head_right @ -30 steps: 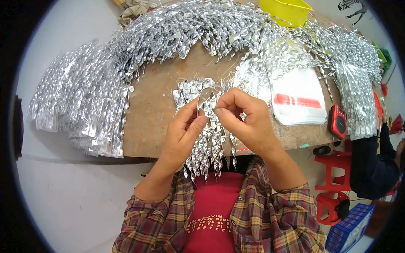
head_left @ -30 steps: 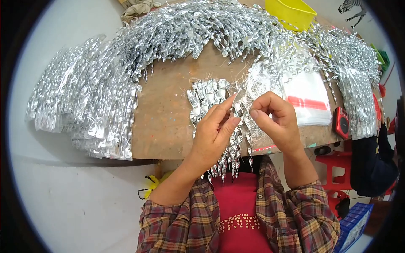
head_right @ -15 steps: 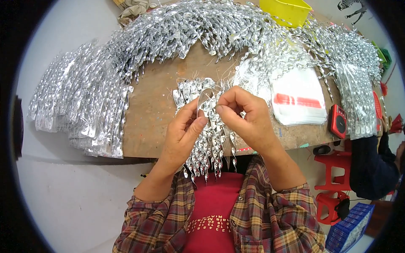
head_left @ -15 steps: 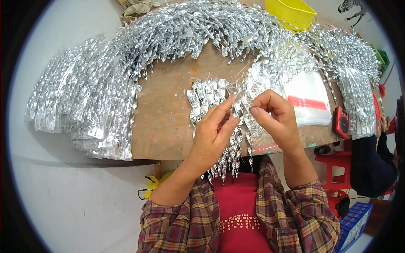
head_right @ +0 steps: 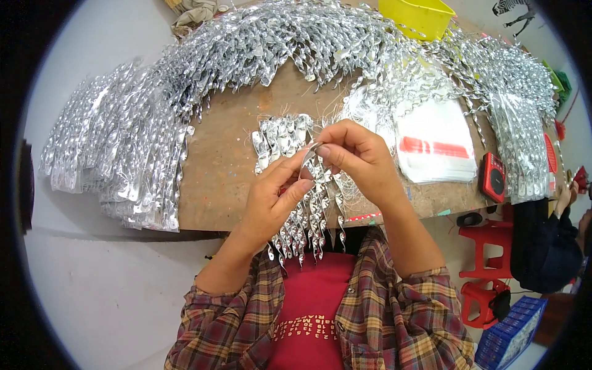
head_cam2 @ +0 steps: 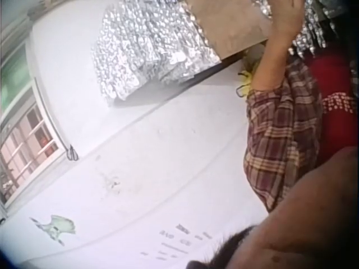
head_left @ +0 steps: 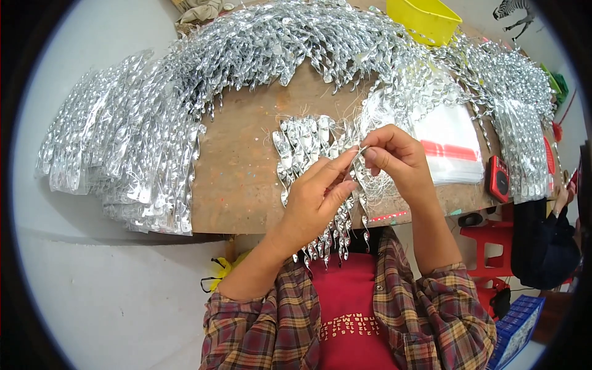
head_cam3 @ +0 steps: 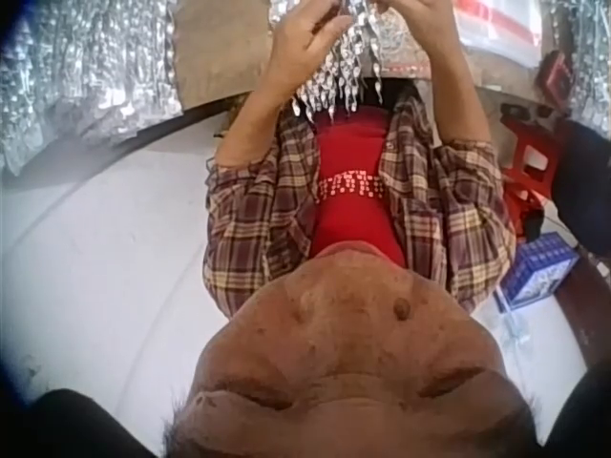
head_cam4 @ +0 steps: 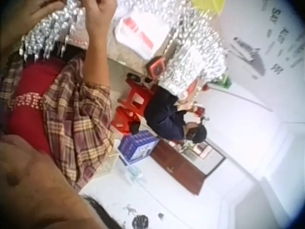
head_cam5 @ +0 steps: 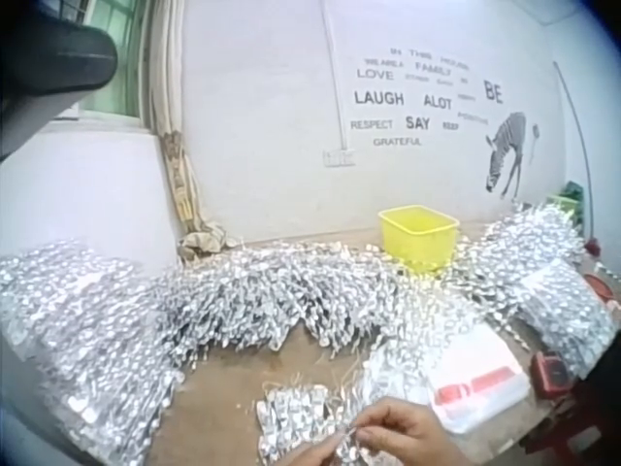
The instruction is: Arranging and packaging silver foil fringe decorations into plastic bags.
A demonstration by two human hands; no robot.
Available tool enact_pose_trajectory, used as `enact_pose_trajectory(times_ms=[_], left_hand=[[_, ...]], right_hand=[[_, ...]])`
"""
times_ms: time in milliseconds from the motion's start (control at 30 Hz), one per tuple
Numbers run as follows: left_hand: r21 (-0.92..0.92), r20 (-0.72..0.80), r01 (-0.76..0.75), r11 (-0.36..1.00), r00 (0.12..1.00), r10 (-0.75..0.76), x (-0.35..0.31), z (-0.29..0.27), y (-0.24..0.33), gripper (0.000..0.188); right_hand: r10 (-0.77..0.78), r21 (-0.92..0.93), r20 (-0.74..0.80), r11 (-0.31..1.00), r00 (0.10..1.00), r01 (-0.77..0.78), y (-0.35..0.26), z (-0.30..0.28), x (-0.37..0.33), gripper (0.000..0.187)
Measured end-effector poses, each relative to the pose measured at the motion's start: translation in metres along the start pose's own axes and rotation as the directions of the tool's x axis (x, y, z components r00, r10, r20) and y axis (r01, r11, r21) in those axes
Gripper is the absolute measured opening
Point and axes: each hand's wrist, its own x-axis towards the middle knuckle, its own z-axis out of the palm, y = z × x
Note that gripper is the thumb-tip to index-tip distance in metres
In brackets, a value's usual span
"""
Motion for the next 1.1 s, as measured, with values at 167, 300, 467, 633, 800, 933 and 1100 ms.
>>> enact_pose_trajectory(times_ms=[167, 300, 467, 633, 800, 933, 1100], left_hand=[[-0.358, -0.028, 0.095, 0.929, 0.993, -0.113, 0.012, -0.008, -0.004, 0.029], [-0.501, 0.095, 0.256, 0.826, 0.966, -0.242, 0.025, -0.014, 0.004, 0.016], [-0.473, 0.087, 0.208, 0.856, 0.978, -0.19, 0.03, -0.013, 0.0, 0.012], [-0.255, -0.133, -0.044, 0.966, 0.991, 0.01, 0.037, -0.012, -0.004, 0.01], [0.216, -0.16, -0.28, 0.935, 0.935, 0.317, 0.05, -0.012, 0.014, 0.006], [0.239, -0.181, -0.36, 0.902, 0.896, 0.405, 0.052, -0.002, 0.01, 0.011], [-0.521, 0.075, 0.193, 0.831, 0.981, -0.18, 0.027, 0.005, -0.003, 0.023]], right_hand=[[-0.013, -0.007, 0.055, 1.0, 0.998, 0.014, 0.004, 0.0, 0.0, 0.009], [-0.005, -0.02, 0.049, 1.0, 0.999, 0.006, 0.003, 0.001, 0.0, 0.008], [-0.024, -0.061, 0.056, 0.998, 0.998, 0.028, 0.002, 0.0, -0.001, 0.011], [0.006, 0.008, 0.056, 1.0, 0.998, -0.006, -0.007, 0.0, 0.005, 0.02], [0.066, 0.13, 0.12, 0.988, 0.991, -0.082, -0.007, 0.003, 0.009, 0.019], [0.121, 0.133, 0.163, 0.981, 0.979, -0.144, -0.004, 0.001, 0.008, 0.014], [0.123, 0.226, 0.068, 0.965, 0.99, -0.136, -0.004, 0.007, 0.013, 0.012]])
